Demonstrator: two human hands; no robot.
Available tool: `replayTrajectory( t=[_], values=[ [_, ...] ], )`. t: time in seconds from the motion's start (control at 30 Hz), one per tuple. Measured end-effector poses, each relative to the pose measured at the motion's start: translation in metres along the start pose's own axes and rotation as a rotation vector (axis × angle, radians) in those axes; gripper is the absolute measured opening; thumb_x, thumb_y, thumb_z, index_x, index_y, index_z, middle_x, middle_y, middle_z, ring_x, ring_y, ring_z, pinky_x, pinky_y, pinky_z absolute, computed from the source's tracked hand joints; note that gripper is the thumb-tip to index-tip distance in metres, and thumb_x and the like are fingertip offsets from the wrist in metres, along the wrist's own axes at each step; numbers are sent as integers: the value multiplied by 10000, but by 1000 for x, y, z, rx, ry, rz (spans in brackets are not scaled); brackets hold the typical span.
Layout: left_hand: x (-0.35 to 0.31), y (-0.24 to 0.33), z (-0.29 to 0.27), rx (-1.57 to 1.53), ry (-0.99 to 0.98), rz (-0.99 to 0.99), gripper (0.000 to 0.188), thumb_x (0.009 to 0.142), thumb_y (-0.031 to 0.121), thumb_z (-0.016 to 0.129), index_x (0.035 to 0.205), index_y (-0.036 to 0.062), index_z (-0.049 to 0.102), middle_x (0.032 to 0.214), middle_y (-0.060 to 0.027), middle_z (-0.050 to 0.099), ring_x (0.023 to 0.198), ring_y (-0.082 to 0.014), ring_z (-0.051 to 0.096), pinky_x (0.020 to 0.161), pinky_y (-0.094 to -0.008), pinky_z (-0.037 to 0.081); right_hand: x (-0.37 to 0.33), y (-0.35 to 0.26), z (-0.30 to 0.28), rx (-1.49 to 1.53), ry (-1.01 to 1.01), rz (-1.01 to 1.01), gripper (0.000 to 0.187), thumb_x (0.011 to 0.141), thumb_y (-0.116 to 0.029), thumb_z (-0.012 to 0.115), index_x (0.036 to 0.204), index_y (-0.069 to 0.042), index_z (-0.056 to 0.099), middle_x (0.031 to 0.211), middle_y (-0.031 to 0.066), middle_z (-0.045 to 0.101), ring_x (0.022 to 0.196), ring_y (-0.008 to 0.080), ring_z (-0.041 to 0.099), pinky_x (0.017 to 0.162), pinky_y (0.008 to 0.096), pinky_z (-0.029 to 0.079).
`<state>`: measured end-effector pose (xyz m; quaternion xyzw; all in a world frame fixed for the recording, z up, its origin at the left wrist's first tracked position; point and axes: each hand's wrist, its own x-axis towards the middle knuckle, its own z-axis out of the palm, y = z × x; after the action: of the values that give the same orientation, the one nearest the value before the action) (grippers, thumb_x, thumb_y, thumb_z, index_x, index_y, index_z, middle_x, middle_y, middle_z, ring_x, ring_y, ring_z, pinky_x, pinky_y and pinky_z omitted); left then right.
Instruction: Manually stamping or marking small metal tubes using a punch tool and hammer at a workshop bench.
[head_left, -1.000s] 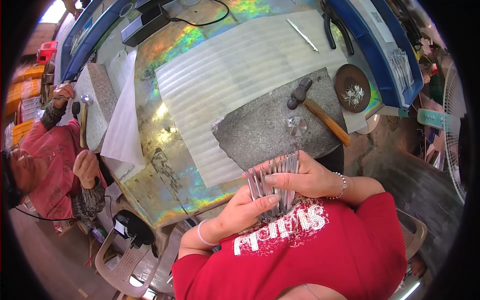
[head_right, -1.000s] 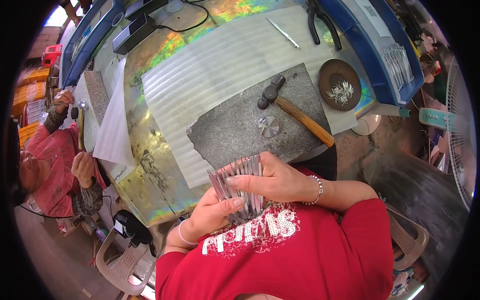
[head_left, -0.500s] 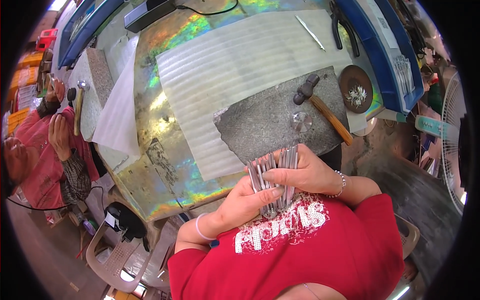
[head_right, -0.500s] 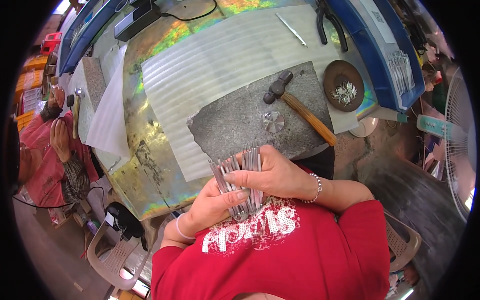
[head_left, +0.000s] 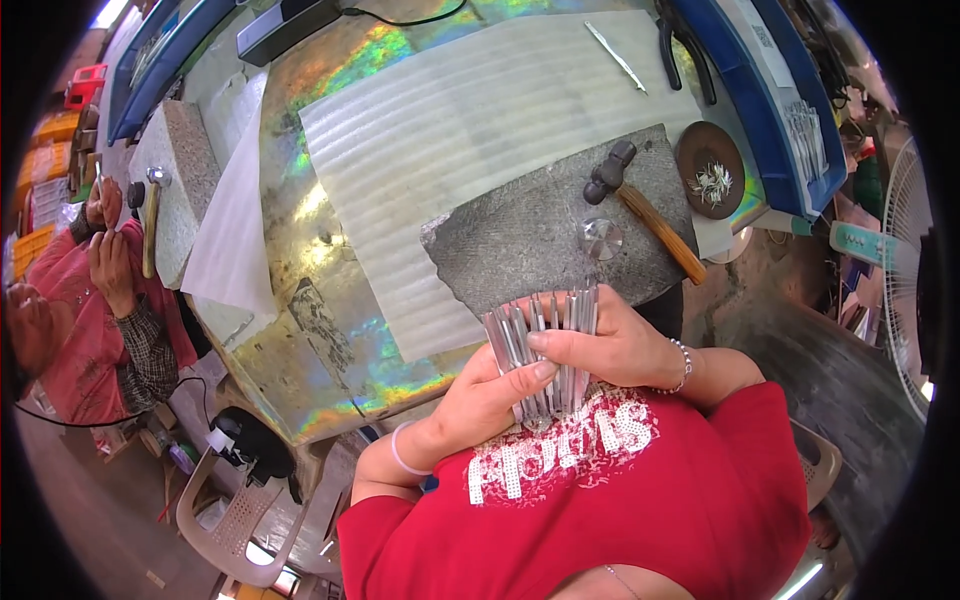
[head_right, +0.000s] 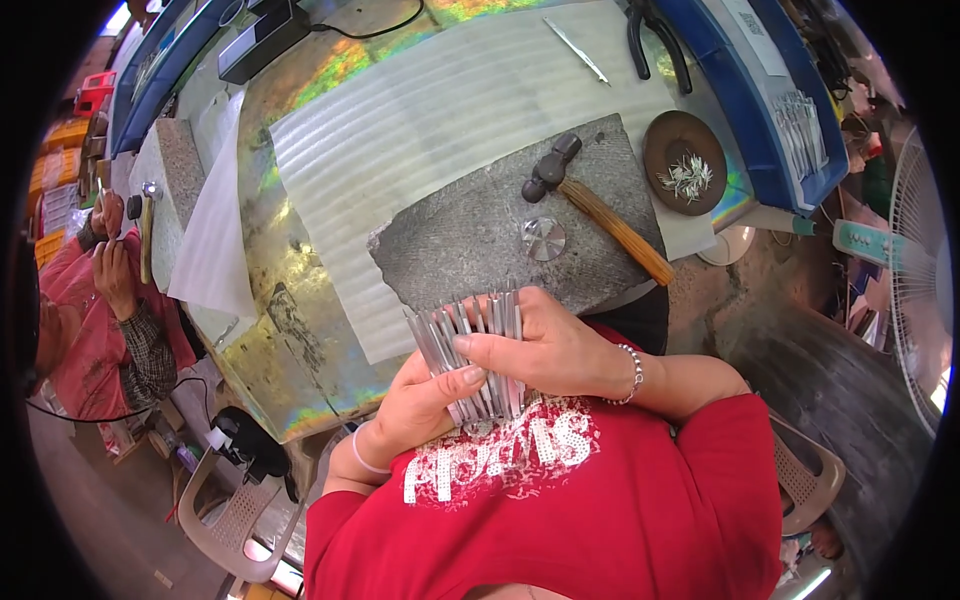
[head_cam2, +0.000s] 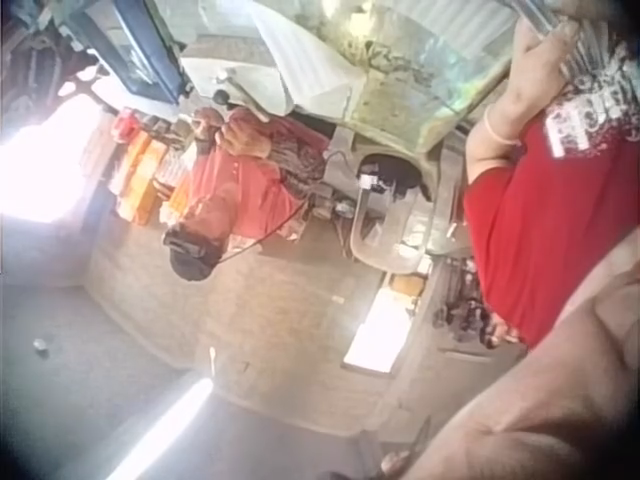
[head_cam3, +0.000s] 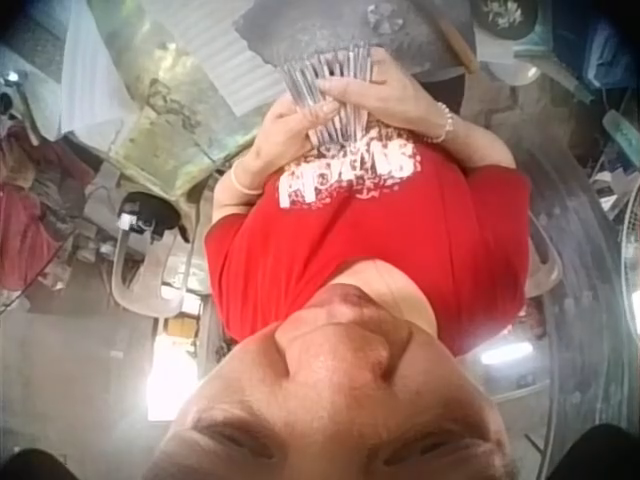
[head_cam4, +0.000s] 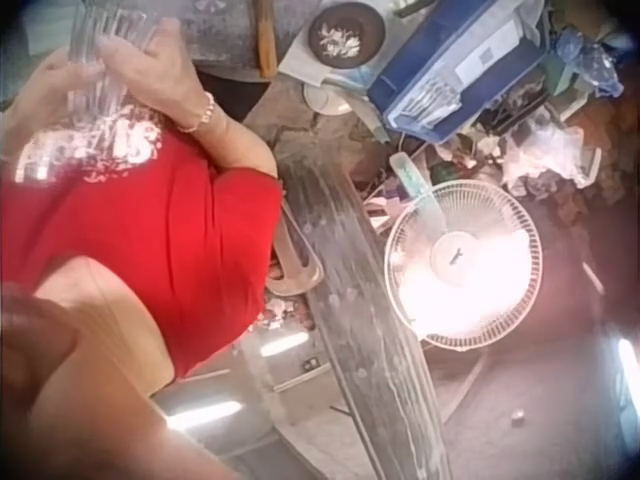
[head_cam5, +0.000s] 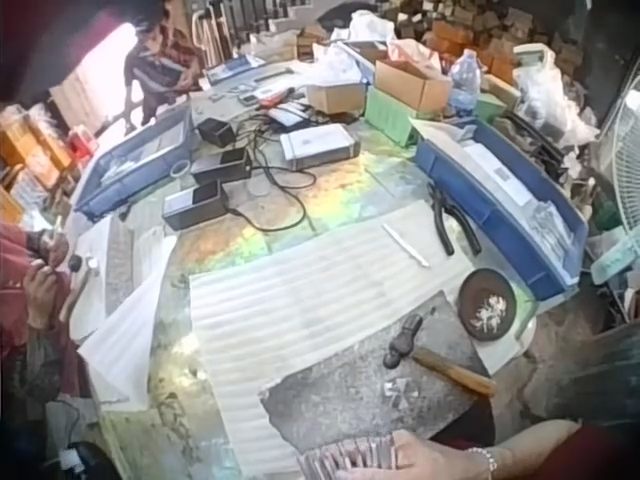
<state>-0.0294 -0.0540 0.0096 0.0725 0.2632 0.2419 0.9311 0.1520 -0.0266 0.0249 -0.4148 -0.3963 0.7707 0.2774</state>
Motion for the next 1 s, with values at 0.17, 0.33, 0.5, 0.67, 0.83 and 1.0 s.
replayTrajectory(
  t=[0.17, 0.33, 0.5, 0.67, 0.83, 1.0],
  values=[
    [1, -5, -4, 43, 21, 51, 356, 922, 94, 511, 1248, -21, 424, 1109, -115, 559, 1035, -215, 566, 882, -371, 465, -1, 0, 0, 8, -3, 15, 155, 889, -116, 530, 951, 2, 609, 790, -26, 584, 741, 24, 495, 632, 222, 427],
    [-3, -7, -4, -33, -8, 45, 337, 931, 89, 500, 1246, -15, 435, 1141, -118, 554, 1062, -211, 557, 914, -366, 448, 2, -4, 0, 71, -64, 128, 215, 885, -114, 549, 1043, 21, 603, 902, 16, 620, 837, 53, 537, 725, 232, 447],
    [1, -7, 0, -54, -64, 56, 323, 932, 151, 529, 1206, -13, 480, 1115, -88, 567, 1036, -166, 550, 904, -323, 444, -3, -4, 0, 189, 6, 189, 159, 890, -103, 575, 992, 7, 625, 895, 4, 634, 819, 54, 559, 700, 226, 460],
    [-3, -8, -10, -227, -141, -8, 420, 928, 108, 497, 1316, 7, 372, 1214, -102, 508, 1122, -203, 511, 969, -360, 404, -5, -6, 2, 203, 25, 222, 144, 892, -73, 571, 1002, -1, 628, 923, 9, 631, 832, 48, 558, 703, 211, 460],
    [-4, -4, -10, -296, -96, -66, 432, 935, 88, 473, 1342, 19, 346, 1230, -101, 497, 1149, -208, 496, 985, -369, 391, -4, -6, 4, 206, 37, 240, 135, 888, -66, 576, 999, -9, 628, 895, -7, 618, 817, 42, 549, 685, 209, 455],
    [-4, -1, -9, -272, -133, -54, 441, 944, 122, 486, 1347, 20, 338, 1242, -99, 486, 1154, -201, 490, 986, -359, 391, -2, -7, 7, 176, 59, 251, 123, 893, -74, 570, 984, -16, 629, 873, -17, 610, 798, 36, 542, 662, 207, 448]
  ],
)
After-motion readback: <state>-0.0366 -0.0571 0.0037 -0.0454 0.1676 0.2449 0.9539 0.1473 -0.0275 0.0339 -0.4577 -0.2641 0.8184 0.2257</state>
